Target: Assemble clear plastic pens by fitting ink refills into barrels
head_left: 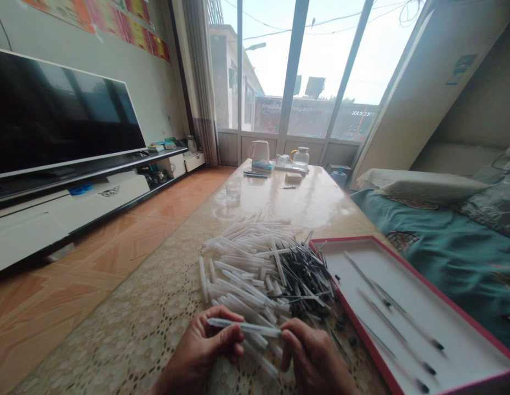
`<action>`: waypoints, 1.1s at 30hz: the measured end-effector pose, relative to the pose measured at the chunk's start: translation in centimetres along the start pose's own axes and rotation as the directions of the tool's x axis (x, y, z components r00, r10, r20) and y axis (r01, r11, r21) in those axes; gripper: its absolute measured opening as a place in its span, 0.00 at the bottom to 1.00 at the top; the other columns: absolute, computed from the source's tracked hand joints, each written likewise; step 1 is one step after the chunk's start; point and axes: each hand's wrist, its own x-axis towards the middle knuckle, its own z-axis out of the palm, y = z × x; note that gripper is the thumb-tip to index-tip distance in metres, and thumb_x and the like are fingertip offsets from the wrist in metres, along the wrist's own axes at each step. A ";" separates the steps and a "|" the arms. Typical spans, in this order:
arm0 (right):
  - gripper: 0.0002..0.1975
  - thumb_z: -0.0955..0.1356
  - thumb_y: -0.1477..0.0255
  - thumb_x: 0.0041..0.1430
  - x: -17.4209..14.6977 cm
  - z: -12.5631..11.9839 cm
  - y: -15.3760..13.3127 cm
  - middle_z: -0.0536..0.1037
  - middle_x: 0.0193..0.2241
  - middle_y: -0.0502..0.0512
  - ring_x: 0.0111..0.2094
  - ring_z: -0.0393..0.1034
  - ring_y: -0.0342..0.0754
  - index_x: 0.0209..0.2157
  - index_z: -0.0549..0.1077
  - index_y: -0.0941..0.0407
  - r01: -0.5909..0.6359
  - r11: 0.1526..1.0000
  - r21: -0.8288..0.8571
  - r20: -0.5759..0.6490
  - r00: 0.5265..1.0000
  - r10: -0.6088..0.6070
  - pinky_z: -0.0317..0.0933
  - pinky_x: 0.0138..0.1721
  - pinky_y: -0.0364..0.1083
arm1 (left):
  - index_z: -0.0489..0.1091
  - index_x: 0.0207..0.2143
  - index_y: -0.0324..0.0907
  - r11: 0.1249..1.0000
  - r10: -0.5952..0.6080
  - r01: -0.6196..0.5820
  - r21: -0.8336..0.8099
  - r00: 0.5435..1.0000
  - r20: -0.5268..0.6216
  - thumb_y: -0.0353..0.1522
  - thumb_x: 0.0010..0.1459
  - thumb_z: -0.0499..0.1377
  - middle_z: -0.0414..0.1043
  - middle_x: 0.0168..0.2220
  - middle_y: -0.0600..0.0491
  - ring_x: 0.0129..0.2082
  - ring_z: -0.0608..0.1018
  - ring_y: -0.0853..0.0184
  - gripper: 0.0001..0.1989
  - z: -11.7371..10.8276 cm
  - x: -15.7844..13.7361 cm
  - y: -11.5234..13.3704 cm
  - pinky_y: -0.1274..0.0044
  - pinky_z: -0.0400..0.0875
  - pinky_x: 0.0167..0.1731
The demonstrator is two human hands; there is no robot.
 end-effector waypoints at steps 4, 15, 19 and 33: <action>0.17 0.58 0.59 0.65 0.1 -0.1 -0.1 0.77 0.18 0.52 0.18 0.70 0.44 0.33 0.69 0.57 -0.030 0.999 0.021 0.007 1.000 0.030 0.56 0.21 0.39 | 0.77 0.28 0.39 1.000 -0.001 0.001 -0.015 1.000 -0.005 0.36 0.44 0.72 0.77 0.19 0.55 0.17 0.75 0.71 0.12 -0.2 0.1 -0.3 0.83 0.68 0.18; 0.17 0.60 0.62 0.65 0.1 -1.1 -0.6 0.74 0.20 0.50 0.17 0.64 0.41 0.27 0.68 0.56 -0.089 0.994 0.058 0.041 0.995 0.087 0.56 0.21 0.39 | 0.77 0.30 0.39 1.000 0.003 -0.003 -0.010 1.000 -0.003 0.35 0.47 0.71 0.78 0.19 0.54 0.18 0.76 0.72 0.10 -0.5 0.0 -0.3 0.83 0.68 0.21; 0.11 0.65 0.64 0.61 0.1 -1.5 -0.2 0.70 0.21 0.47 0.18 0.61 0.40 0.29 0.68 0.56 -0.174 0.974 0.148 -0.028 0.983 0.180 0.56 0.18 0.39 | 0.76 0.28 0.40 0.996 -0.001 -0.003 -0.085 0.999 -0.042 0.36 0.44 0.72 0.78 0.19 0.55 0.17 0.75 0.72 0.12 -0.5 0.2 -0.4 0.84 0.68 0.18; 0.11 0.64 0.64 0.63 0.5 -0.7 -0.7 0.72 0.21 0.48 0.19 0.68 0.43 0.32 0.72 0.56 -0.070 0.992 0.109 -0.106 0.991 0.081 0.60 0.21 0.40 | 0.77 0.27 0.38 0.995 -0.003 -0.002 -0.099 0.999 -0.049 0.35 0.41 0.73 0.77 0.17 0.54 0.16 0.75 0.73 0.13 -0.1 0.3 -0.1 0.84 0.68 0.18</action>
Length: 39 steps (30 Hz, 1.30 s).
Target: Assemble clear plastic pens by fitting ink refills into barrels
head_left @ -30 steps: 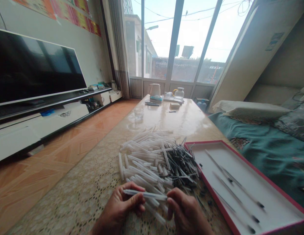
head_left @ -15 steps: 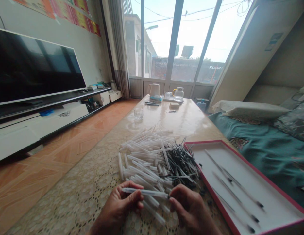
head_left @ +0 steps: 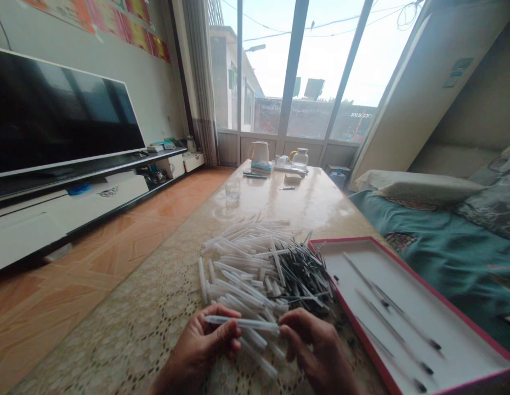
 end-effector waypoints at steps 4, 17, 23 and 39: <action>0.11 0.63 0.65 0.63 -0.1 0.5 0.1 0.72 0.23 0.49 0.18 0.67 0.42 0.31 0.70 0.57 0.035 0.996 -0.082 0.072 0.997 -0.029 0.59 0.21 0.39 | 0.77 0.27 0.39 1.000 0.002 -0.002 0.000 1.000 0.013 0.35 0.42 0.73 0.77 0.17 0.54 0.16 0.75 0.73 0.12 -0.1 -0.1 -0.1 0.85 0.68 0.18; 0.08 0.62 0.69 0.60 1.2 -6.5 0.4 0.64 0.20 0.45 0.21 0.62 0.44 0.26 0.62 0.53 0.016 0.840 -0.542 -0.171 0.977 -0.129 0.56 0.24 0.42 | 0.79 0.31 0.38 0.949 0.094 -0.173 -0.262 0.952 -0.291 0.28 0.35 0.75 0.79 0.22 0.54 0.21 0.79 0.72 0.16 -0.5 -0.2 2.0 0.86 0.75 0.23; 0.13 0.62 0.61 0.61 2.2 -7.1 1.6 0.76 0.24 0.54 0.26 0.72 0.50 0.33 0.70 0.55 -0.187 0.874 -0.449 -0.415 0.909 -0.019 0.63 0.30 0.46 | 0.75 0.44 0.37 0.997 0.071 -0.072 -0.006 0.991 -0.114 0.32 0.44 0.72 0.82 0.30 0.49 0.27 0.81 0.66 0.23 0.0 0.0 1.1 0.80 0.76 0.28; 0.05 0.65 0.68 0.54 -0.1 -13.9 4.8 0.78 0.27 0.53 0.30 0.74 0.54 0.25 0.67 0.51 -0.350 0.467 -0.812 -0.233 0.928 0.290 0.56 0.27 0.46 | 0.59 0.56 0.41 0.983 0.167 -0.158 0.092 0.980 -0.104 0.34 0.52 0.67 0.76 0.28 0.57 0.21 0.74 0.71 0.31 0.4 -0.4 1.6 0.81 0.69 0.21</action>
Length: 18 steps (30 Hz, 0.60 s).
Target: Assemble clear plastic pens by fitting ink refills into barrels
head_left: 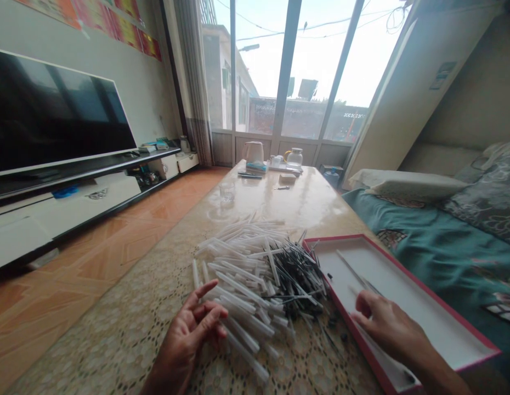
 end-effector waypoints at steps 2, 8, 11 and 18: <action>0.04 0.66 0.69 0.51 -0.3 -0.2 0.3 0.78 0.27 0.51 0.30 0.73 0.53 0.24 0.68 0.51 0.006 1.000 0.006 0.057 0.998 -0.006 0.54 0.26 0.45 | 0.60 0.55 0.41 1.000 0.006 -0.006 0.017 1.000 0.004 0.34 0.54 0.66 0.75 0.27 0.57 0.20 0.73 0.72 0.28 -0.1 -0.1 -0.1 0.82 0.68 0.21; 0.05 0.64 0.73 0.51 -0.1 -0.1 0.9 0.77 0.25 0.52 0.28 0.72 0.52 0.23 0.67 0.52 0.039 0.999 -0.012 0.076 0.996 -0.038 0.53 0.26 0.45 | 0.65 0.50 0.42 1.000 -0.012 0.012 0.005 1.000 -0.007 0.35 0.51 0.67 0.74 0.25 0.58 0.18 0.73 0.72 0.25 -0.2 -0.1 -0.1 0.82 0.67 0.18; 0.07 0.63 0.70 0.53 0.3 -0.8 0.8 0.75 0.23 0.52 0.25 0.71 0.51 0.22 0.65 0.51 0.003 1.000 0.013 0.026 1.000 -0.003 0.54 0.25 0.45 | 0.67 0.48 0.43 1.000 0.000 0.000 0.008 1.000 0.001 0.36 0.51 0.67 0.73 0.24 0.58 0.18 0.72 0.72 0.22 -0.2 -0.1 -0.1 0.81 0.67 0.17; 0.08 0.59 0.67 0.61 -1.8 -3.3 -6.3 0.71 0.22 0.48 0.24 0.67 0.47 0.30 0.66 0.52 0.340 0.833 0.437 -0.119 0.940 -0.321 0.59 0.27 0.43 | 0.74 0.38 0.42 0.990 0.012 -0.018 0.139 0.999 0.043 0.38 0.50 0.67 0.72 0.23 0.57 0.16 0.73 0.71 0.14 0.3 -0.6 -0.6 0.82 0.66 0.15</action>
